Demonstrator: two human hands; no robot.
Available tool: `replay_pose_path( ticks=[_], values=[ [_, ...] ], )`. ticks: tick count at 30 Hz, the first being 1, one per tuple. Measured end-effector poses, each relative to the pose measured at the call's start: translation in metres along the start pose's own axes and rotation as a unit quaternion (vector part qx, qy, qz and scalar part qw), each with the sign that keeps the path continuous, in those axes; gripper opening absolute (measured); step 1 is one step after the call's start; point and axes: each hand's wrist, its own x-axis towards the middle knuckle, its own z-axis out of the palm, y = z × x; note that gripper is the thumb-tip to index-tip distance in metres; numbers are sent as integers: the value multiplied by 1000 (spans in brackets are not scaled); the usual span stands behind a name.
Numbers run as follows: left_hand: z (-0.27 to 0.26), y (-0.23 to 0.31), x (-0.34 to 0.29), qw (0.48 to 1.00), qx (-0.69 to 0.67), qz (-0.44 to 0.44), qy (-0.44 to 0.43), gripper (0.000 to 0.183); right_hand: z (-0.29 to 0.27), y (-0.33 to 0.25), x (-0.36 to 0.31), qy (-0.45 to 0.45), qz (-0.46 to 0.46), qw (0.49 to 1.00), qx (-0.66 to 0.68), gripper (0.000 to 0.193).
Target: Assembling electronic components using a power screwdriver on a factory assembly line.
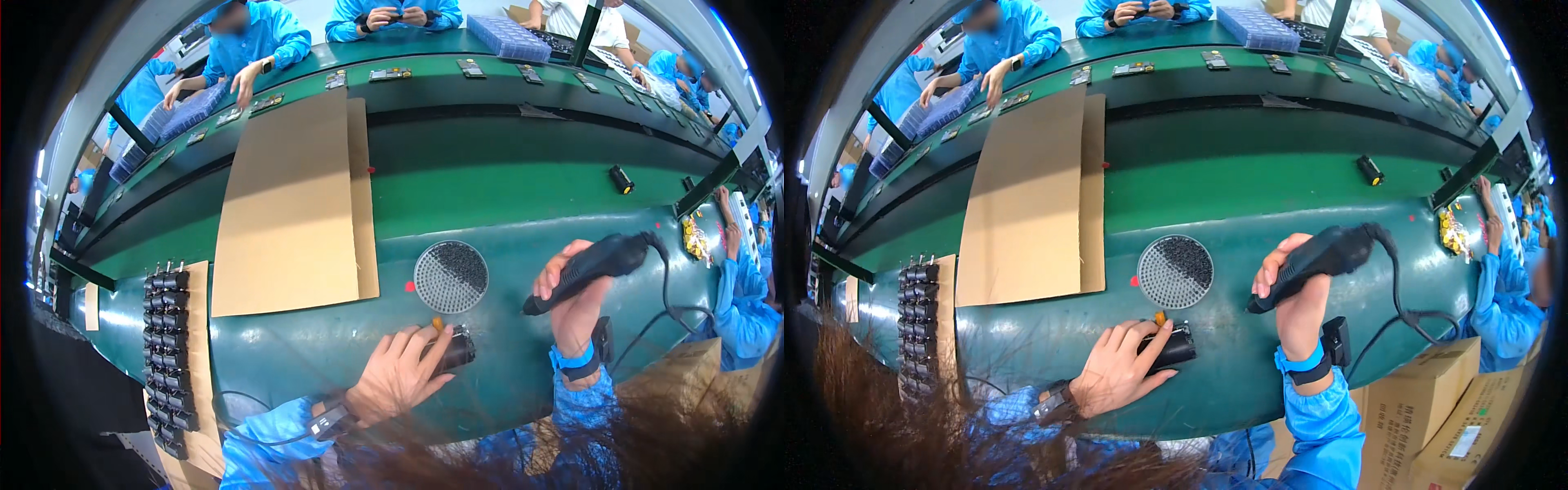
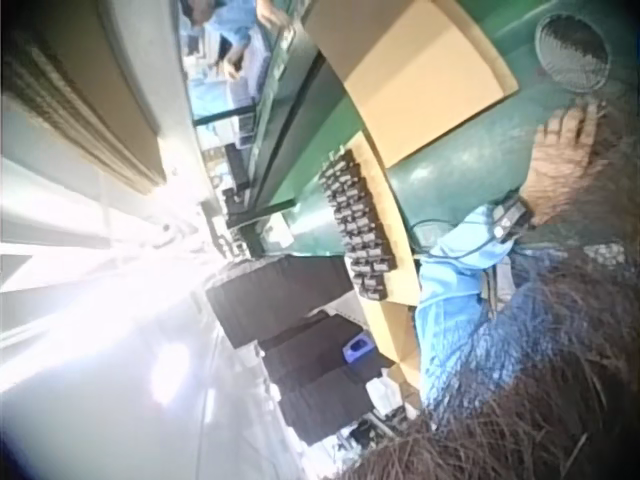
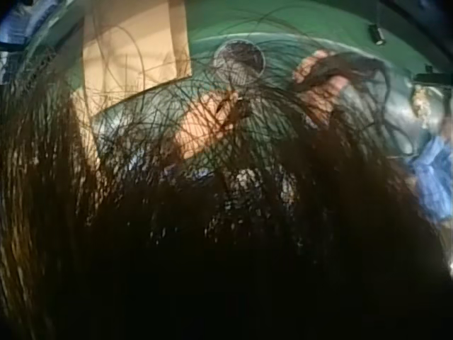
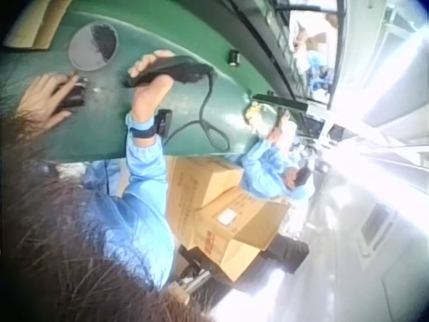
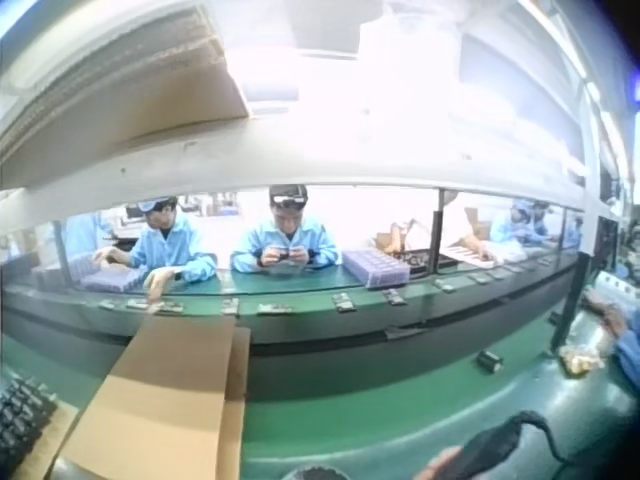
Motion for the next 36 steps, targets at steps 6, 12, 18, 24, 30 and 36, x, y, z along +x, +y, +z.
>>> replay_pose_path(
  ticks=[6,12,18,24,30,36],
  values=[
    [4,-11,-4,999,-45,5,2,69,51,-5,7,-54,-48,996,43,90],
    [0,-23,-3,995,-97,20,30,61,66,21,11,-99,-20,989,108,101],
    [1,-24,-5,995,-97,-1,24,56,65,35,13,-89,-12,993,76,99],
    [1,-23,-5,995,-95,-8,19,56,63,36,14,-86,-21,993,75,98],
    [-2,-24,-4,993,-112,-8,22,55,74,39,15,-93,-49,984,148,98],
    [1,-28,-6,993,-114,10,15,54,88,47,24,-107,-27,987,119,98]
  ],
)
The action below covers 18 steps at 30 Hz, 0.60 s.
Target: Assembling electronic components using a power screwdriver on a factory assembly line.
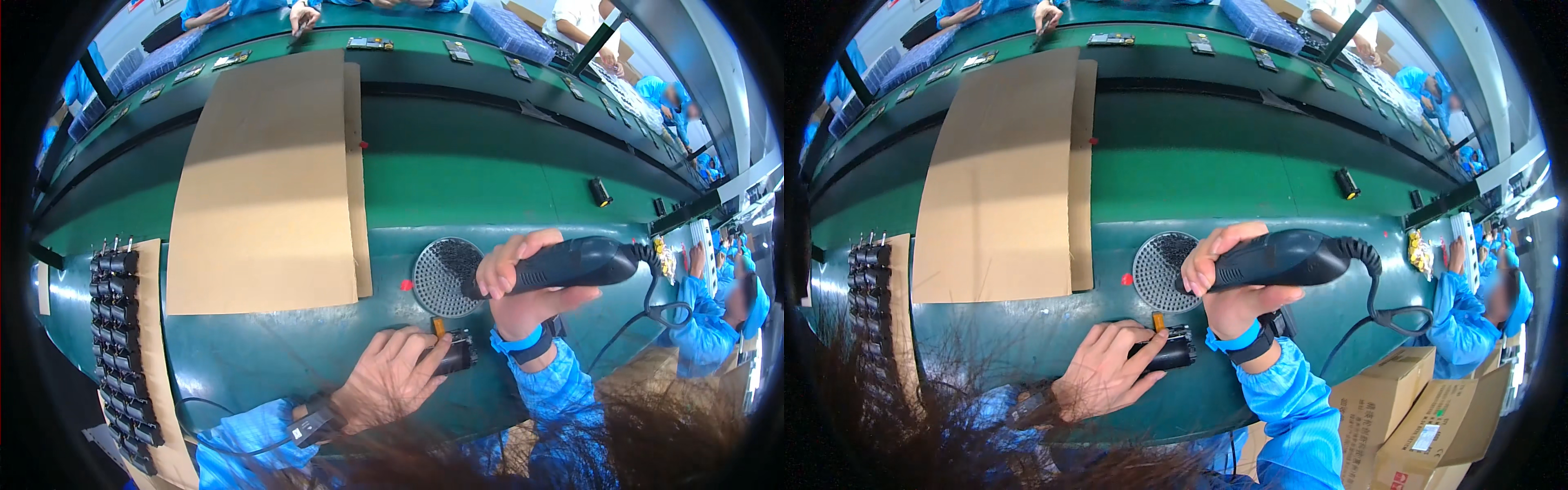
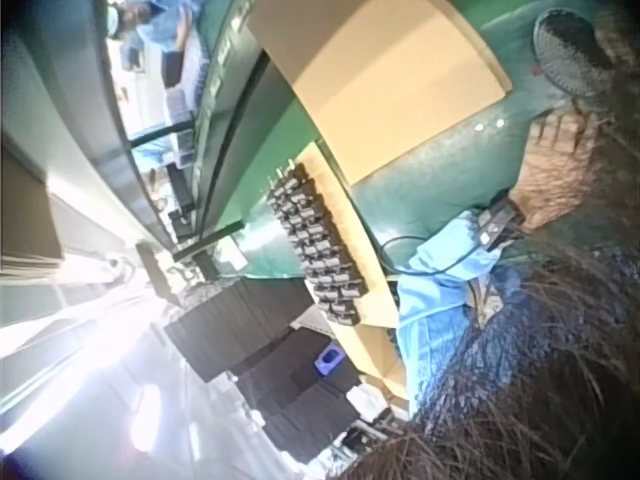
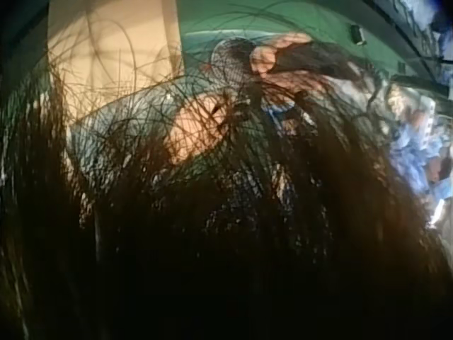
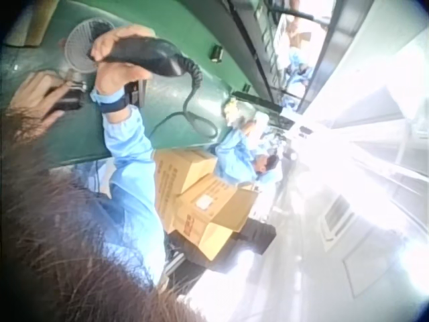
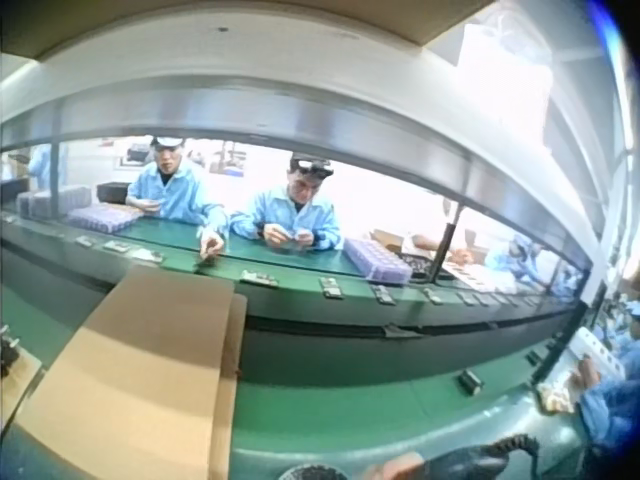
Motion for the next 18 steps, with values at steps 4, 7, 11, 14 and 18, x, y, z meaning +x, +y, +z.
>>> replay_pose_path(
  ticks=[4,7,11,14,18],
  values=[
    [-2,-1,-1,1000,-13,-5,-12,53,5,9,5,11,14,999,-51,92],
    [-2,-1,-2,1000,-15,-5,-6,53,4,14,4,4,23,998,-60,91],
    [-2,-1,-1,1000,-21,-5,-10,54,4,18,6,19,31,998,-60,92],
    [-2,-1,-1,1000,-25,-6,-6,54,3,18,8,11,34,998,-59,92],
    [0,-2,-1,1000,-24,-7,0,55,3,19,6,11,35,998,-58,92]
  ],
)
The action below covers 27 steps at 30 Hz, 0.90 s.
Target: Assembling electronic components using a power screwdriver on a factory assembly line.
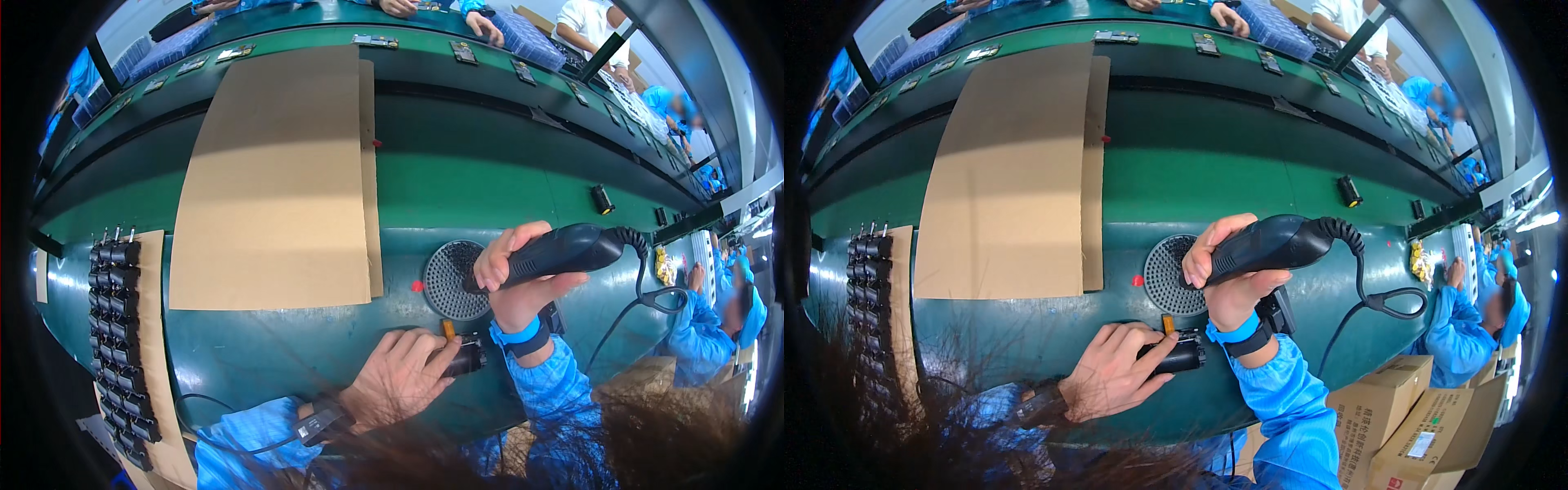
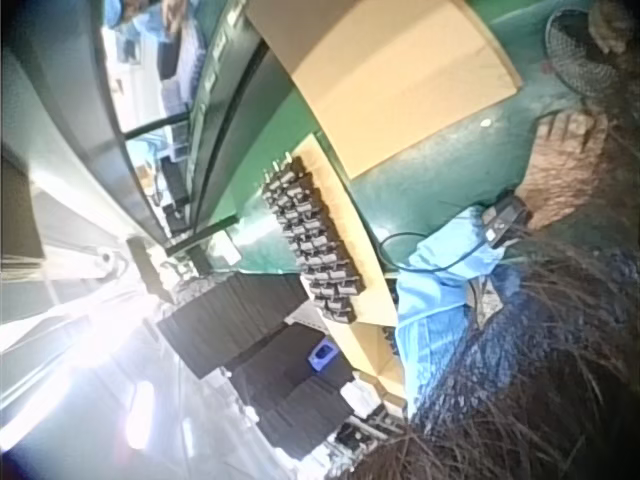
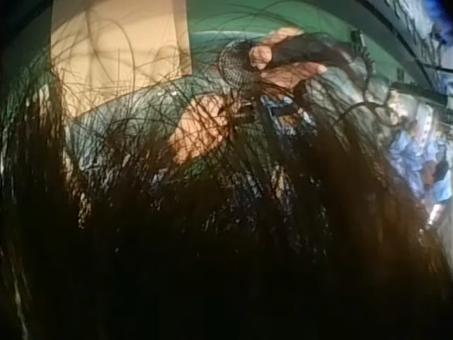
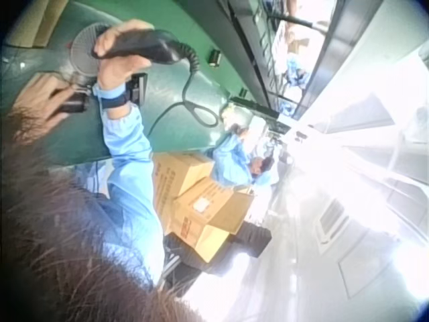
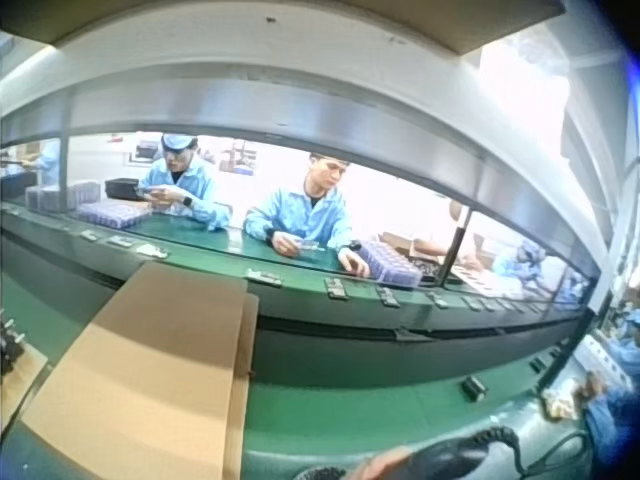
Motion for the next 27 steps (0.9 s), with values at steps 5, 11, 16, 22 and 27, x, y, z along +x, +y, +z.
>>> replay_pose_path(
  ticks=[5,11,16,22,27],
  values=[
    [-1,0,1,1000,0,0,-1,55,1,-2,0,-7,1,1000,-8,92],
    [-3,0,0,1000,0,6,10,56,2,-2,-2,4,7,1000,-15,93],
    [-2,0,0,1000,6,-5,-12,57,-2,2,-3,-27,0,999,-32,93],
    [-2,-1,-4,999,-1,-36,13,63,6,-27,-5,-9,-36,997,66,99],
    [-3,-7,-1,1000,-2,-18,-3,64,8,-56,-32,-25,-49,994,92,94]
  ],
)
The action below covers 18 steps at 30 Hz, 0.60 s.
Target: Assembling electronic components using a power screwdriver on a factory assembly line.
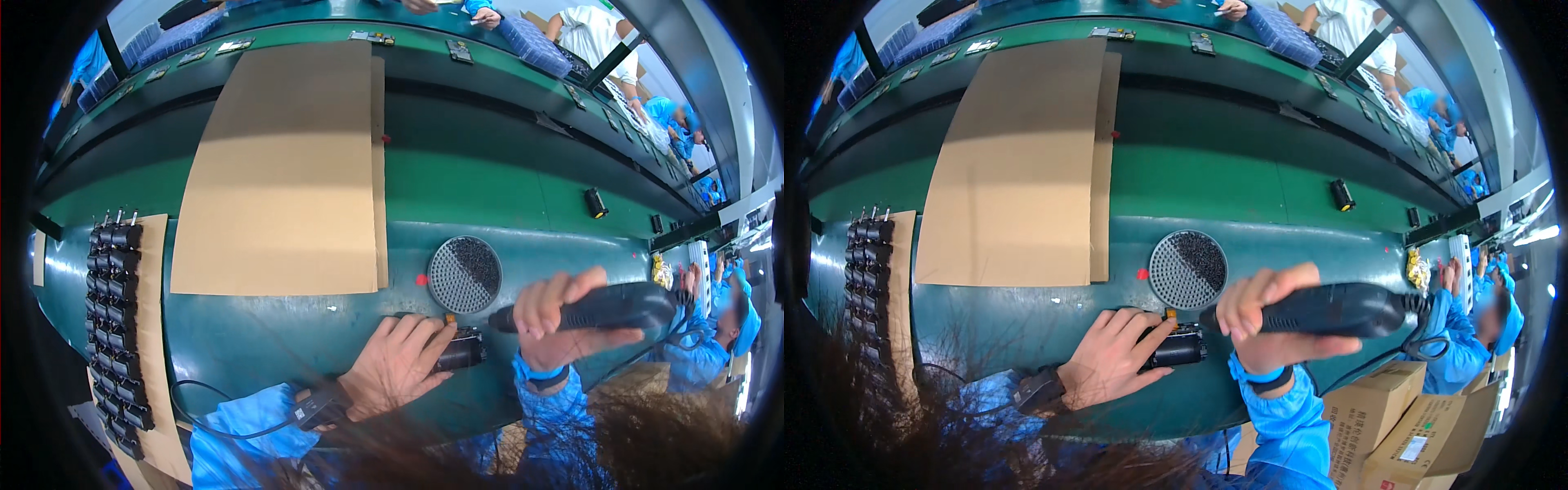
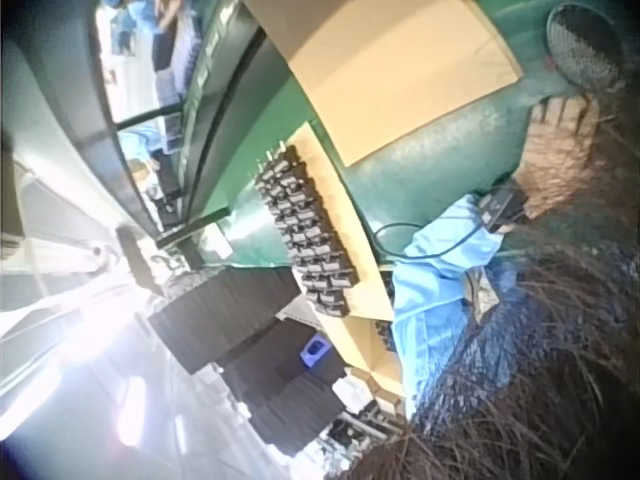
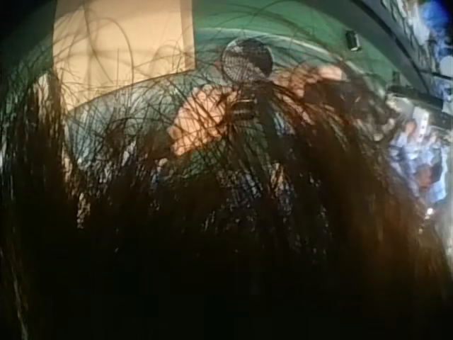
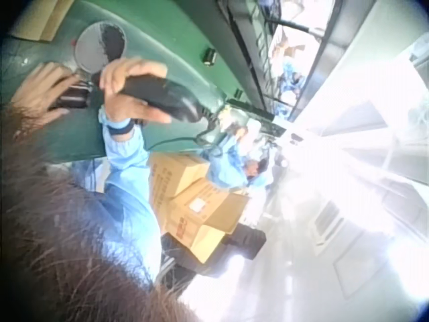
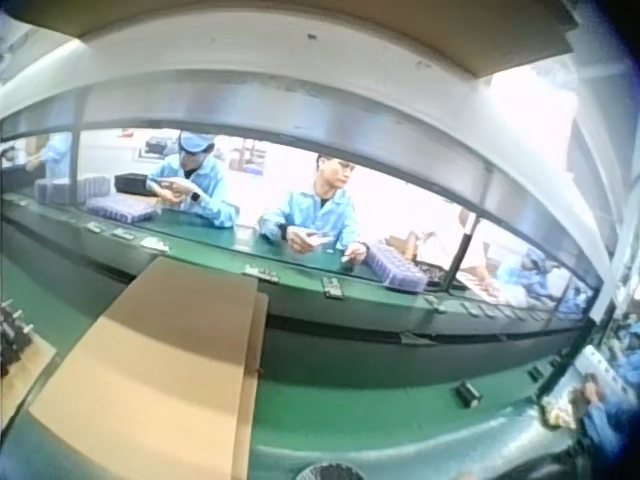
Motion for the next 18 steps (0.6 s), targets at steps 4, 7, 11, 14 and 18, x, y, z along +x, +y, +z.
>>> replay_pose_path(
  ticks=[4,7,11,14,18],
  values=[
    [1,2,-1,1000,-8,-12,0,63,-5,-8,-23,-41,-1,999,22,92],
    [1,1,-1,1000,-6,-9,3,63,-10,-3,-28,-62,-2,998,24,92],
    [2,0,-1,1000,-11,-10,8,64,-13,5,-30,-80,4,996,29,93],
    [2,0,-1,1000,-13,-10,8,64,-14,6,-31,-84,11,996,25,94],
    [1,0,-1,1000,-14,-10,3,65,-15,6,-31,-88,14,996,30,94]
  ],
)
